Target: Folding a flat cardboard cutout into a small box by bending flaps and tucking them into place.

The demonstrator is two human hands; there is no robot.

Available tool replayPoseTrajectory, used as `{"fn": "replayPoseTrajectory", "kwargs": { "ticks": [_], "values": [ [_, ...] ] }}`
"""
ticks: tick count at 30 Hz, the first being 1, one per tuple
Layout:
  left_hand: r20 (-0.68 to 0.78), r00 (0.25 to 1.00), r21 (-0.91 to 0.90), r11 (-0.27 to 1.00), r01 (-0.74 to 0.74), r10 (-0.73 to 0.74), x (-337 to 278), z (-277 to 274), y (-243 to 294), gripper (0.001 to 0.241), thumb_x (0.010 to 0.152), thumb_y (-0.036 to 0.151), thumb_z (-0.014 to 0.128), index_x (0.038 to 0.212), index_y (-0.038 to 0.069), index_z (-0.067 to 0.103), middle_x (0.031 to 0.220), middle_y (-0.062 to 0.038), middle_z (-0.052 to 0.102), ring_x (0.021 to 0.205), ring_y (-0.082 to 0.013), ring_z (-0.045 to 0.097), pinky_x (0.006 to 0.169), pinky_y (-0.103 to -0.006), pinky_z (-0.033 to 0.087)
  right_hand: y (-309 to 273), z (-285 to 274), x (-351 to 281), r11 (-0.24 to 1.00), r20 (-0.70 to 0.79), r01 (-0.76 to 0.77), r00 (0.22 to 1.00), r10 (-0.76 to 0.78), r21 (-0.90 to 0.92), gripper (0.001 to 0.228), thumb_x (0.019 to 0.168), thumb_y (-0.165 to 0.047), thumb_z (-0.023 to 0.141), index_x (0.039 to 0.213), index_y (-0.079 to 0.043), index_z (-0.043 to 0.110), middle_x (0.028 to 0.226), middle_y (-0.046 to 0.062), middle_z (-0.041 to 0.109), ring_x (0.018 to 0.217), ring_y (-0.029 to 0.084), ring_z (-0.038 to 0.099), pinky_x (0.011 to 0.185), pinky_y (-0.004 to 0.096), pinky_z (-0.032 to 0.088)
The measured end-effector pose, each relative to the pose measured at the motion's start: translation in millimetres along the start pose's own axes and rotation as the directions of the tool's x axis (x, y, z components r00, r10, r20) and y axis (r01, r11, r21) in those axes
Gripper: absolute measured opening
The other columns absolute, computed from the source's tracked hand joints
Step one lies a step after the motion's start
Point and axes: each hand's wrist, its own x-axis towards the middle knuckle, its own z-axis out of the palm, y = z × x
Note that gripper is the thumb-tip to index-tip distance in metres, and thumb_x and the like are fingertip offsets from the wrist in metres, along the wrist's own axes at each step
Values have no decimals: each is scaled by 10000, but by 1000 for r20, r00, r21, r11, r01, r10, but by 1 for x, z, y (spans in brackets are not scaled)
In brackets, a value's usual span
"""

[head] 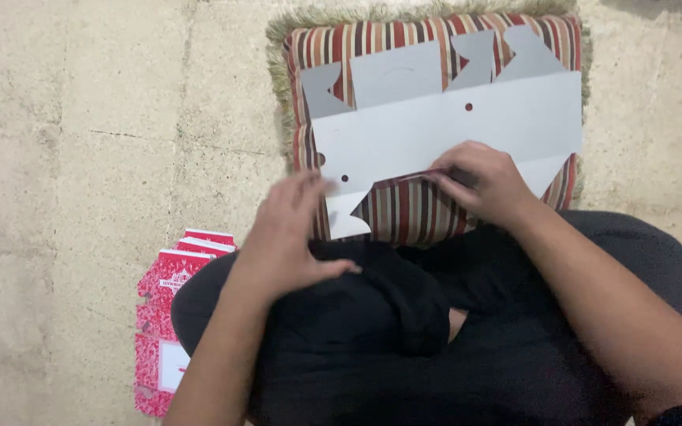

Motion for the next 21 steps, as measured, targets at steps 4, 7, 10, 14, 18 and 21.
{"fn": "replayPoseTrajectory", "kwargs": {
  "ticks": [4, 7, 10, 14, 18, 21],
  "values": [
    [-135, 974, 293, 946, -137, 183, -10, 68, -44, 680, 781, 314, 824, 1360, 73, 561, 1329, -147, 566, 1271, -374, 552, 954, -487, 491, 3, 3, -1, 998, -22, 55, 998, -55, -18, 49, 945, -97, 770, 990, -79, 763, 916, 79, 774, 921, 298, 726, 863, 426, 560],
    [-364, 859, 373, 901, -220, 360, -3, 76, -49, 198, 931, 229, 687, 1125, 201, 717, 1163, -10, 675, 1151, -253, 657, 866, -382, 491, -3, 4, -1, 1000, -14, 18, 1000, -18, 10, 43, 956, -98, 755, 989, -77, 771, 903, 78, 777, 914, 290, 728, 873, 420, 559],
    [-470, 794, 300, 916, -267, 386, 12, 63, -37, 152, 915, 243, 740, 1066, 249, 742, 1068, 76, 721, 1078, -154, 693, 878, -310, 479, 1, 3, 2, 999, -17, 33, 999, -33, 4, 46, 960, -86, 750, 996, -83, 778, 909, 73, 775, 929, 290, 726, 890, 427, 556],
    [-474, 806, 137, 934, -330, 354, 35, 54, -21, 104, 937, 235, 751, 1030, 191, 736, 925, 26, 713, 934, -205, 699, 827, -357, 491, 9, 5, 0, 996, 16, 91, 996, -91, 7, 73, 964, -102, 750, 1026, -71, 774, 899, 105, 765, 917, 314, 714, 870, 443, 555],
    [-581, 741, 124, 936, -330, 338, 54, 60, -19, 78, 930, 251, 774, 990, 231, 729, 830, 93, 691, 824, -140, 682, 784, -296, 485, -4, 2, 3, 995, 8, 94, 996, -94, 18, 70, 950, -78, 754, 1010, -60, 783, 875, 104, 770, 912, 305, 720, 872, 429, 552],
    [-613, 719, 129, 940, -316, 326, 64, 68, -22, 67, 933, 258, 767, 981, 230, 730, 815, 103, 689, 787, -117, 680, 744, -273, 485, -3, 4, 4, 997, 11, 73, 997, -73, 20, 71, 940, -80, 756, 1002, -64, 784, 871, 100, 773, 913, 300, 720, 875, 423, 554]
  ]
}}
